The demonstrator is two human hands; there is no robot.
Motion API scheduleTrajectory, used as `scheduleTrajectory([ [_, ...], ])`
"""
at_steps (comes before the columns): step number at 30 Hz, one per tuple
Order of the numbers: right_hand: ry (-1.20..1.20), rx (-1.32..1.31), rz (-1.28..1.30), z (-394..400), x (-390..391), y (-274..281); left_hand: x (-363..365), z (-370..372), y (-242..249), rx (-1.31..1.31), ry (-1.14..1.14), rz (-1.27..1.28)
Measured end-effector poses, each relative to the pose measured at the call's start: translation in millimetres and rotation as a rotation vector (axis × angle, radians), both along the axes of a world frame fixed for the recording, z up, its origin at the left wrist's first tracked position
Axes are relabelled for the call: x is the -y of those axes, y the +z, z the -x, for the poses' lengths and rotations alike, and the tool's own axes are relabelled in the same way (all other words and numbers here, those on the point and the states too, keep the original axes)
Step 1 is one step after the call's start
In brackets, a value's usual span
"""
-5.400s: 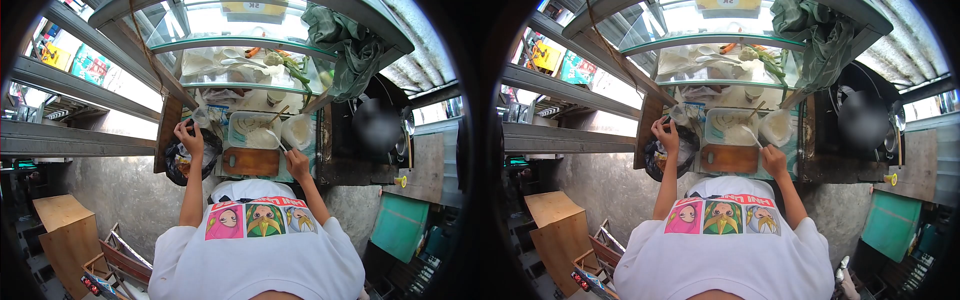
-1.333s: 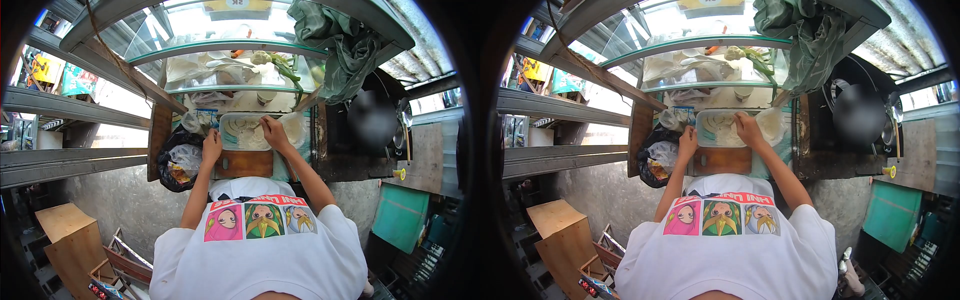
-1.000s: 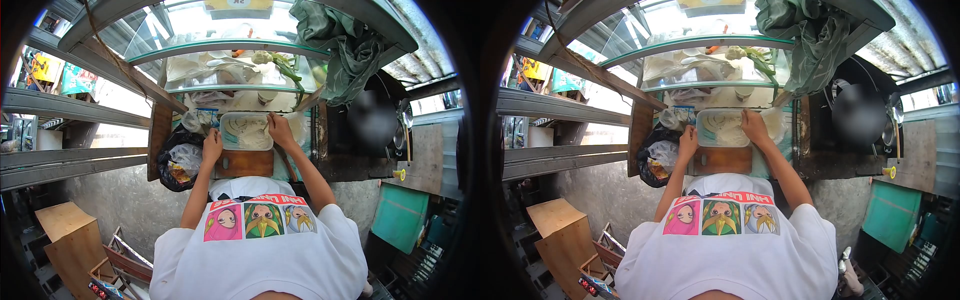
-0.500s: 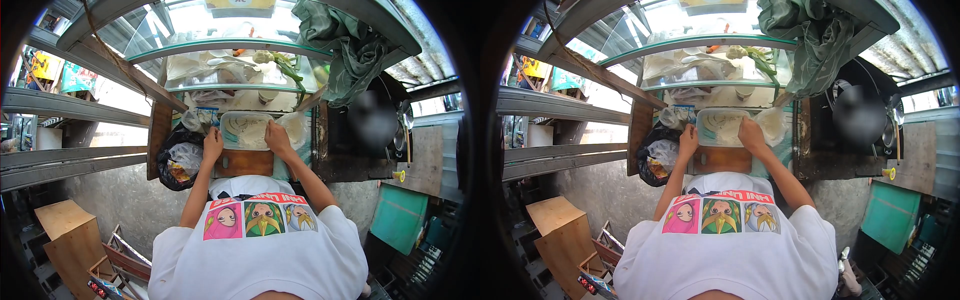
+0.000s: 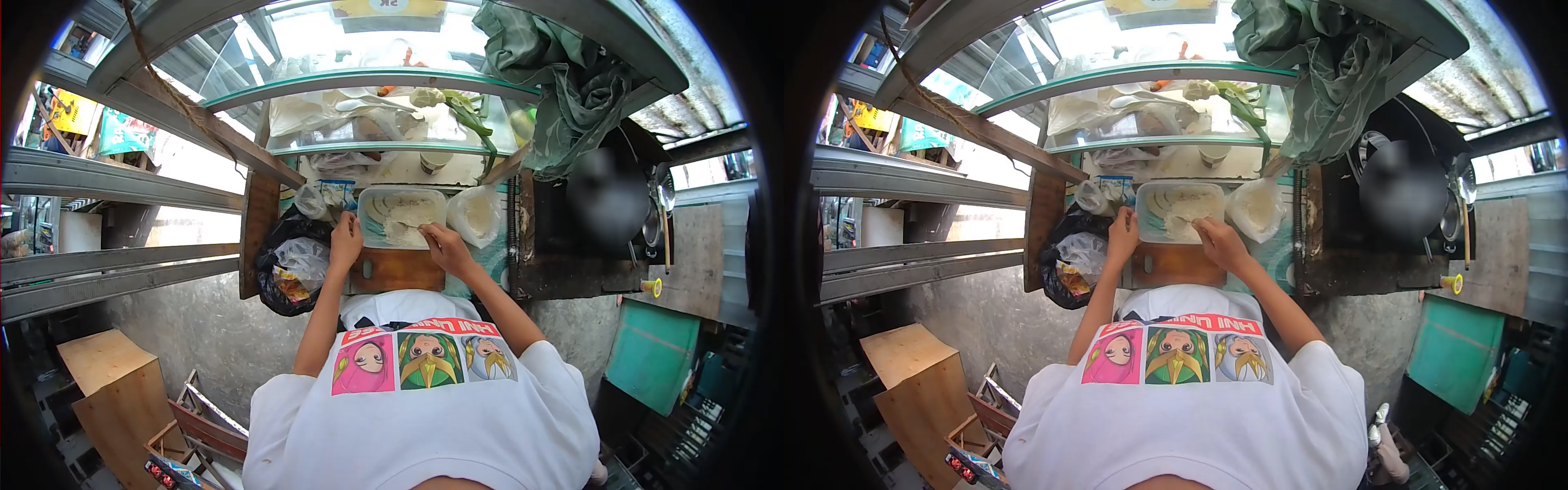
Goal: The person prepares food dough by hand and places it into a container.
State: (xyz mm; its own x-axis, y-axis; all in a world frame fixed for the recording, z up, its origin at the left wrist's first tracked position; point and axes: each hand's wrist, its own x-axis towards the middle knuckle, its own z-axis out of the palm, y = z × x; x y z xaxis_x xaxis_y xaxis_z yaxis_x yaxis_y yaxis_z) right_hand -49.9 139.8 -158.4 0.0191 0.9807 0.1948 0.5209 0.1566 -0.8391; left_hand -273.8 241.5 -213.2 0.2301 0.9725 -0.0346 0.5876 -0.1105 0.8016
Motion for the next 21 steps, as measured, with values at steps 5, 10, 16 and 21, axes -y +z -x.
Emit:
scheduleTrajectory([
  [5, -0.164, -0.029, 0.001, -1.9, -10.4, -20.1, 0.6, 0.2, 3.1, 0.021, -0.007, 0.032],
  [10, -0.370, 0.085, 0.033, -21.6, -38.5, -2.4, 0.6, 0.6, 4.6, 0.066, -0.014, 0.064],
  [16, -0.207, -0.140, 0.025, 4.0, -37.3, -15.5, -0.2, 1.2, 2.4, 0.026, -0.019, 0.049],
  [21, -0.189, 0.070, 0.024, -14.0, -39.1, -11.0, 0.5, 1.1, 4.4, 0.036, -0.015, 0.037],
])
